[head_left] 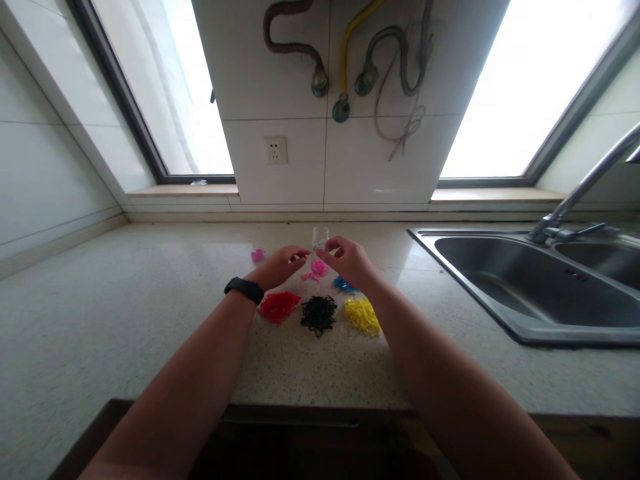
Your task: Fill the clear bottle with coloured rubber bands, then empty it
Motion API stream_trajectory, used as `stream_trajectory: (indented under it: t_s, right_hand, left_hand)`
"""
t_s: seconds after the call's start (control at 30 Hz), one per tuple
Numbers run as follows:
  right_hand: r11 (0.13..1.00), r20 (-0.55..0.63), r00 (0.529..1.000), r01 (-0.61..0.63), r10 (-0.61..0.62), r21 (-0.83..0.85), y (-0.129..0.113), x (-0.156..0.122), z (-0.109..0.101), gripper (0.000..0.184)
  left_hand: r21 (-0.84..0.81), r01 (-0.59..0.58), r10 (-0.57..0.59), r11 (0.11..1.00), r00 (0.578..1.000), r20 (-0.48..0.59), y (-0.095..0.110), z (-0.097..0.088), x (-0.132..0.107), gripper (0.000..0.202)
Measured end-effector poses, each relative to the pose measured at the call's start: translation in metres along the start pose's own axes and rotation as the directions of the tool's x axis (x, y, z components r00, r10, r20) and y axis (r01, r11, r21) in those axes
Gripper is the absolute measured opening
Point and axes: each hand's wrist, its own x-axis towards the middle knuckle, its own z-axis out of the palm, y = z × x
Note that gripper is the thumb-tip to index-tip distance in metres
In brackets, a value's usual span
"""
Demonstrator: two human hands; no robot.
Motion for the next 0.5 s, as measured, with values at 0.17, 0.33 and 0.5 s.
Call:
stream_trajectory:
  t_s: [0.17,0.33,0.5]
  right_hand:
    - [0.992,0.101,0.995,-0.025,0.012,0.122,-0.002,-0.001,0.011,0.035]
    - [0.995,0.125,0.992,-0.029,0.018,0.091,0.010,0.002,0.015,0.042]
    - [0.880,0.396,0.916,0.240,-0.065,-0.409,0.021,-0.001,0.010,0.041]
  left_hand:
    - [-0.282,-0.071,0.079,0.957,0.997,0.019,0.020,0.002,-0.002,0.038]
    - [-0.259,-0.024,-0.022,0.966,0.984,-0.176,0.011,0.001,0.002,0.032]
    - [-0.227,0.031,-0.108,0.973,0.936,-0.335,-0.003,-0.004,0.004,0.028]
